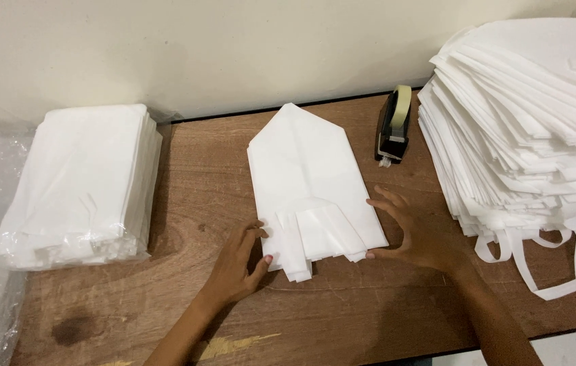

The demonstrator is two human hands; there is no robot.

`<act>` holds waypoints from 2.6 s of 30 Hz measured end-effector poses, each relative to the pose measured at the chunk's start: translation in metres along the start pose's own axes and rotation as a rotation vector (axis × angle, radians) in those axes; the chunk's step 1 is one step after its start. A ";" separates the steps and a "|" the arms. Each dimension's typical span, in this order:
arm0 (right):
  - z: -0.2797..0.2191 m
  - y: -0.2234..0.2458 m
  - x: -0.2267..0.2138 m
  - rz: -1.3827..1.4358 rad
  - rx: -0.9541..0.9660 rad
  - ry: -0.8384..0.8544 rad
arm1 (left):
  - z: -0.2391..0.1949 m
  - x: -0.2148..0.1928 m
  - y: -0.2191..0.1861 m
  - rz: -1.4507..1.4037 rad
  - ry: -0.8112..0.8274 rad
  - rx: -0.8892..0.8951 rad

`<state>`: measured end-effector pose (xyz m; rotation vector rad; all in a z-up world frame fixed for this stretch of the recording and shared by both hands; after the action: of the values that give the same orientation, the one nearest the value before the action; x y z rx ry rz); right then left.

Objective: Folding white non-woven bags into a specific shape and stacking them on a wooden table.

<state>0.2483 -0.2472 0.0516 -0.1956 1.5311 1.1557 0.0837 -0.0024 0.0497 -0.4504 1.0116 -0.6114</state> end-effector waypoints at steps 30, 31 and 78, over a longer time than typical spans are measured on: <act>-0.019 -0.015 0.040 0.176 0.217 0.268 | -0.004 0.022 0.020 -0.375 0.021 -0.612; -0.018 -0.011 0.038 0.177 0.218 0.269 | -0.005 0.021 0.020 -0.374 0.022 -0.613; -0.084 -0.067 -0.313 -0.542 -0.104 -0.659 | 0.334 0.224 -0.303 -0.424 0.247 0.701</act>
<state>0.3429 -0.4850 0.2622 -0.2493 0.7664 0.7519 0.3867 -0.3532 0.2456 0.0437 0.8638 -1.3676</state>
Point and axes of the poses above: each hand's wrist, its own z-axis towards the middle knuckle, its own x-axis out of the palm, y = z × x, the point moved 9 cm from there along z, towards the middle knuckle, and after that the axes turned 8 degrees about -y, right-handed, at the moved point
